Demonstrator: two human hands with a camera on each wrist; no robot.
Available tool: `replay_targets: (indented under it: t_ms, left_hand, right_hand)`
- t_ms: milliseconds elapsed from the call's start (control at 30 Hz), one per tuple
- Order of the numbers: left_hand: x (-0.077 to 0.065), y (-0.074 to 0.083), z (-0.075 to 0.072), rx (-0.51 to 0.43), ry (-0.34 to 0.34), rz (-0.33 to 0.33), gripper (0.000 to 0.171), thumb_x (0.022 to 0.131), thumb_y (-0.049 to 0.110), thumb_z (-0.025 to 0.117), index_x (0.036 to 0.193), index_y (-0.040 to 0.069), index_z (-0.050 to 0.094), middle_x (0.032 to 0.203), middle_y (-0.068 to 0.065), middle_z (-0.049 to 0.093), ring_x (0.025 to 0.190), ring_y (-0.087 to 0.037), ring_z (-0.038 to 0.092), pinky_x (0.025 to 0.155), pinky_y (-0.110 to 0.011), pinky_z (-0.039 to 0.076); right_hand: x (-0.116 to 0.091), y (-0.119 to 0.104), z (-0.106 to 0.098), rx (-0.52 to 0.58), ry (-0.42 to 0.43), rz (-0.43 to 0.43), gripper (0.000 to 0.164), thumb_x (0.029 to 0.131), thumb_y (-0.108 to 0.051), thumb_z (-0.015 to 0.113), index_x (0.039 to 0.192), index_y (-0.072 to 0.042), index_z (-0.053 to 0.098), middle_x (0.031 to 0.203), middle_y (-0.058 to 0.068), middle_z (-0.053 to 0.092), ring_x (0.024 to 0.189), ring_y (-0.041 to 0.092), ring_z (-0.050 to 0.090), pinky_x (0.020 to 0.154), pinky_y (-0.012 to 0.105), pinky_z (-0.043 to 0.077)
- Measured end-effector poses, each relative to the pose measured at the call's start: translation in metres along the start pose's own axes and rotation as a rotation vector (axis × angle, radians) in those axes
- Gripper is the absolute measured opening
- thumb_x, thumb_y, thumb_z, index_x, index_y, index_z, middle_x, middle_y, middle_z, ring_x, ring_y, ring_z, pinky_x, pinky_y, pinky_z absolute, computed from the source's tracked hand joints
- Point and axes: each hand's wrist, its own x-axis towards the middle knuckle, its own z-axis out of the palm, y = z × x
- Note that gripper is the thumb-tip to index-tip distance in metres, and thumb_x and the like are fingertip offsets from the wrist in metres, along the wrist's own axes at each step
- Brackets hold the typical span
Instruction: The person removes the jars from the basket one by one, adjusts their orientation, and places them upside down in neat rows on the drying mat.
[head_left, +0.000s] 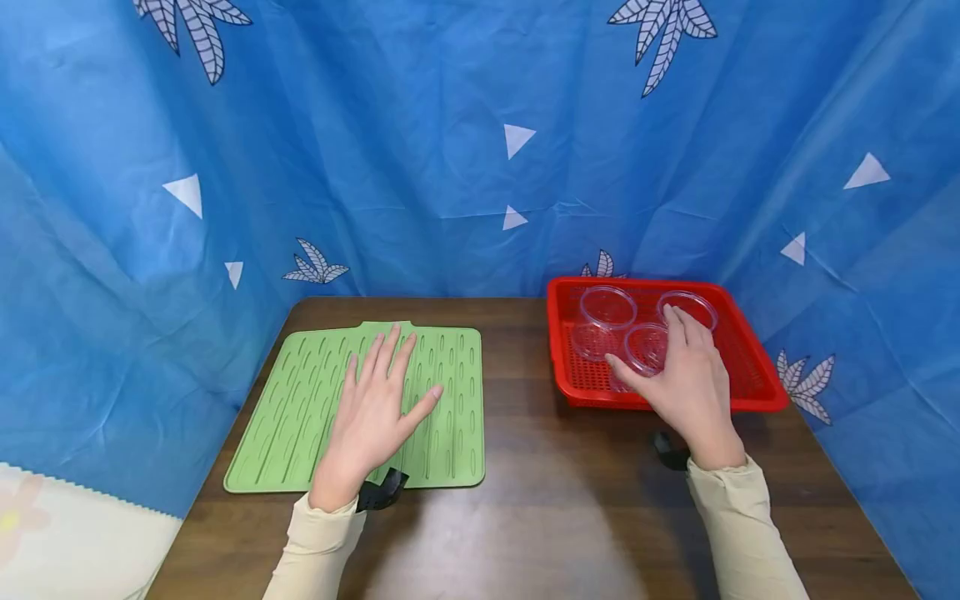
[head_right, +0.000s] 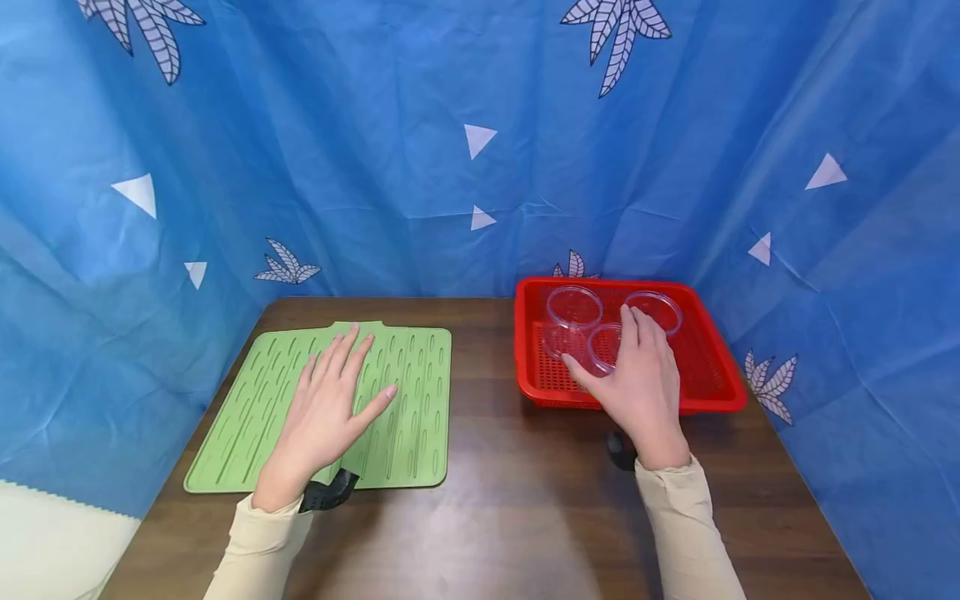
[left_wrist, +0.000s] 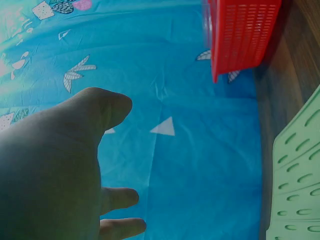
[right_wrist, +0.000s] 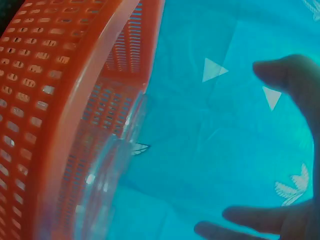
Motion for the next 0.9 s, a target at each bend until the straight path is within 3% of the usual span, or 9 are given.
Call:
replay_targets:
  t_ms: [200, 400, 633, 900]
  left_hand:
    - [0.000, -0.002, 0.000, -0.025, -0.021, -0.025, 0.085, 0.095, 0.069, 0.044, 0.157, 0.014, 0.030, 0.163, -0.010, 0.022, 0.149, -0.034, 0.018, 0.115, -0.064, 0.014]
    - [-0.005, -0.010, -0.001, -0.047, 0.009, -0.055, 0.084, 0.095, 0.067, 0.047, 0.156, 0.011, 0.033, 0.162, -0.012, 0.025, 0.147, -0.035, 0.022, 0.115, -0.061, 0.019]
    - [-0.005, -0.017, -0.008, -0.060, 0.017, -0.081, 0.084, 0.096, 0.066, 0.044, 0.154, 0.006, 0.034, 0.160, -0.013, 0.028, 0.146, -0.035, 0.024, 0.114, -0.061, 0.020]
    - [0.000, -0.020, -0.014, -0.073, 0.022, -0.085, 0.082, 0.098, 0.065, 0.040, 0.154, 0.006, 0.034, 0.160, -0.013, 0.030, 0.146, -0.036, 0.026, 0.115, -0.059, 0.021]
  right_hand:
    - [0.006, 0.020, 0.003, 0.087, -0.050, 0.175, 0.109, 0.077, -0.057, 0.079, 0.155, -0.003, 0.026, 0.149, 0.027, 0.037, 0.128, 0.050, 0.039, 0.087, 0.073, 0.044]
    - [0.002, 0.038, 0.010, 0.127, -0.109, 0.308, 0.112, 0.077, -0.054, 0.081, 0.154, 0.003, 0.022, 0.147, 0.032, 0.035, 0.126, 0.053, 0.039, 0.088, 0.072, 0.043]
    - [0.001, 0.042, 0.018, 0.172, -0.206, 0.368, 0.115, 0.073, -0.060, 0.081, 0.147, 0.010, 0.029, 0.137, 0.036, 0.045, 0.115, 0.054, 0.046, 0.084, 0.066, 0.050]
    - [0.007, 0.045, 0.026, 0.163, -0.284, 0.411, 0.122, 0.069, -0.050, 0.088, 0.149, 0.014, 0.022, 0.135, 0.041, 0.043, 0.115, 0.056, 0.044, 0.083, 0.065, 0.051]
